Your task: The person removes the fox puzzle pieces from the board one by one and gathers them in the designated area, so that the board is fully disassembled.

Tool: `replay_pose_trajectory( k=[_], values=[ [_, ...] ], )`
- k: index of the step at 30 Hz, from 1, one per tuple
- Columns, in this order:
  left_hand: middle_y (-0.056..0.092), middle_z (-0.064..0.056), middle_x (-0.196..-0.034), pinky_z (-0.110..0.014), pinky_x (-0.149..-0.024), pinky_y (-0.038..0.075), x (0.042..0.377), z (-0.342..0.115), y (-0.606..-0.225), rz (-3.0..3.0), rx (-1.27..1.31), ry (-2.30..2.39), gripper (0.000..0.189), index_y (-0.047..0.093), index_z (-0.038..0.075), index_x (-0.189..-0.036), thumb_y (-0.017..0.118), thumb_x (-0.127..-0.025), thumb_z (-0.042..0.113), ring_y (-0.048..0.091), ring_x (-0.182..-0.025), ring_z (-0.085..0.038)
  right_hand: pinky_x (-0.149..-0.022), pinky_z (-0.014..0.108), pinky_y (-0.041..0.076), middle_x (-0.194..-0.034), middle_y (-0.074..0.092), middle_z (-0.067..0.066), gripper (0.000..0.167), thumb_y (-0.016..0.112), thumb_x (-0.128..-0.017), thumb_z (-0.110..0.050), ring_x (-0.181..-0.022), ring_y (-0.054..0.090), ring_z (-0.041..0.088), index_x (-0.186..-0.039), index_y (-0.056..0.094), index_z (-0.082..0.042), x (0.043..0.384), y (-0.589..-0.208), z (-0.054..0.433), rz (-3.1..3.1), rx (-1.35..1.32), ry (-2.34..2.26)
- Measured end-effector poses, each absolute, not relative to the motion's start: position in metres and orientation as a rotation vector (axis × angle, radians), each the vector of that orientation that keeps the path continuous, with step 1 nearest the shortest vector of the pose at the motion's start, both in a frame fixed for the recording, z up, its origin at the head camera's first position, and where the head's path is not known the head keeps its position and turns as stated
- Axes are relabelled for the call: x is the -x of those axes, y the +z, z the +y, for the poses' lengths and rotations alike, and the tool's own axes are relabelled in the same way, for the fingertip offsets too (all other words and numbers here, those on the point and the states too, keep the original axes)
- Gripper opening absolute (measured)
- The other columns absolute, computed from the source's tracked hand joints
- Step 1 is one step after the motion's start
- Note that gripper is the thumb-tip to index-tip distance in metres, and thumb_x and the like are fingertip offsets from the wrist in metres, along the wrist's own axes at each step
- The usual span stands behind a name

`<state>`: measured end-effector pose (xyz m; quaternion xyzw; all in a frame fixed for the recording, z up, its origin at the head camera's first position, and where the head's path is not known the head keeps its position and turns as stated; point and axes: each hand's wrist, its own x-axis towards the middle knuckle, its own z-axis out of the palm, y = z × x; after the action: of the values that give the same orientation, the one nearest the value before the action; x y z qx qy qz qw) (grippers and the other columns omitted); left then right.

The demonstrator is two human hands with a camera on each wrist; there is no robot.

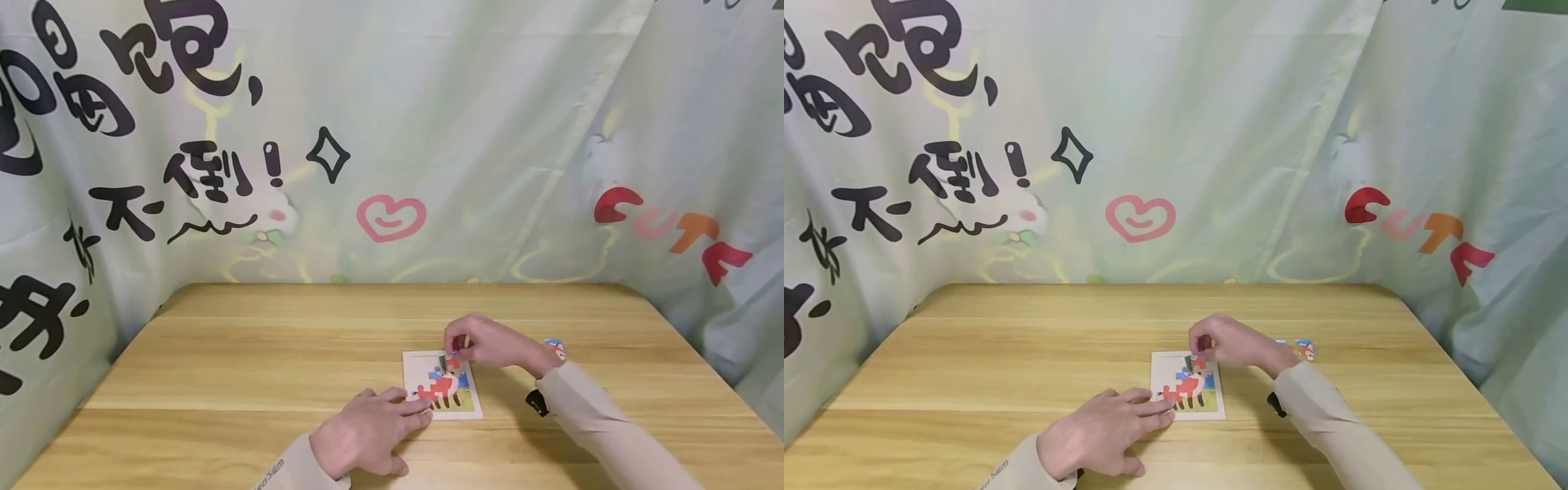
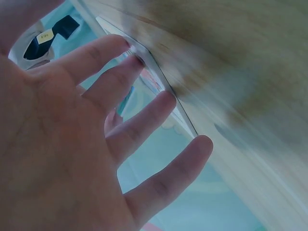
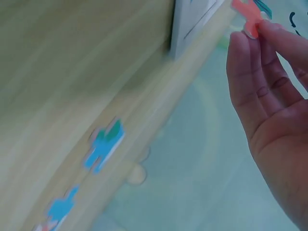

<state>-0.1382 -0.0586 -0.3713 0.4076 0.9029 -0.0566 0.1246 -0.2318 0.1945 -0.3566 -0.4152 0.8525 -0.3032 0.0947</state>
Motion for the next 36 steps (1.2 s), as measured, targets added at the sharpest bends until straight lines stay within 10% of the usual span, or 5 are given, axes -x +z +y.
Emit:
replay_pose_trajectory(
  k=[36],
  values=[
    [0.03,0.021,-0.159,-0.048,-0.107,0.044,0.139,-0.059,-0.373,2.637,-1.201,-0.186,0.079,0.041,0.037,-0.155,0.075,-0.086,0.053,0.034,-0.144,-0.014,-0.059,0.024,0.049,-0.076,0.063,-0.009,0.023,0.068,-0.084,0.014,-0.067,0.053,0.002,-0.08,0.066,-0.009,0.224,-0.372,0.274,2.57,1.049,-0.893]
  ],
)
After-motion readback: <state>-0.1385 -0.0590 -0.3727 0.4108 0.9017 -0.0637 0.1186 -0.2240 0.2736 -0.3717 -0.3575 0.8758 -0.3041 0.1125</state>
